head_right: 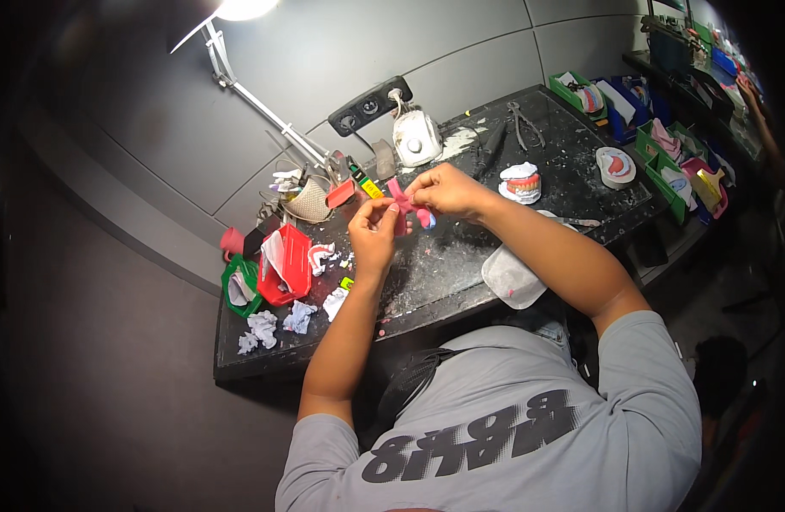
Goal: The person applies pink wax to a blue dental impression tray by hand, pressing and smoothing the material along the base and edges. They rotate the tray and use their fingers to mold the wax into a specific shape against the plastic.
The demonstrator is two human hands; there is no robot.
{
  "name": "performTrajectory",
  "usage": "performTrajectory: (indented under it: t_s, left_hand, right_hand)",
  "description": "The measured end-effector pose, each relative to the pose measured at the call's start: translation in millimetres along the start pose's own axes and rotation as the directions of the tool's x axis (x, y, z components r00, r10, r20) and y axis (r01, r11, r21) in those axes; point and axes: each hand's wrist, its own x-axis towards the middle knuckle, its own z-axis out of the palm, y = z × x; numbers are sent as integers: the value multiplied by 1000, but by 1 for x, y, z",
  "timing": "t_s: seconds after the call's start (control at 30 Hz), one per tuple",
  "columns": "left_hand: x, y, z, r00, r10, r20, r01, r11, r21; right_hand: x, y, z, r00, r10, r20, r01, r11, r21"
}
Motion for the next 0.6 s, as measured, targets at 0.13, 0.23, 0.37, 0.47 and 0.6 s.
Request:
performTrajectory:
  t_s: [0.13,0.23,0.37,0.47,0.6]
  left_hand:
    - [1,2,0,1000,-21,0,21,997,-74]
    - [1,3,0,1000,-27,-2,27,995,-100]
    - [0,4,-2,999,-42,11,43,984,-172]
    - [0,4,-1,1000,-25,8,26,987,-156]
    - [0,4,-3,1000,-12,1,12,992,-128]
  right_hand:
    - [4,2,-3,999,45,-23,-44,998,51]
    - [3,1,-1,998,53,-29,-51,996,67]
    - [0,-3,2,998,55,-32,-53,996,66]
    - [2,2,0,998,39,-39,-37,998,57]
    - [4,5,3,999,37,-39,-34,998,61]
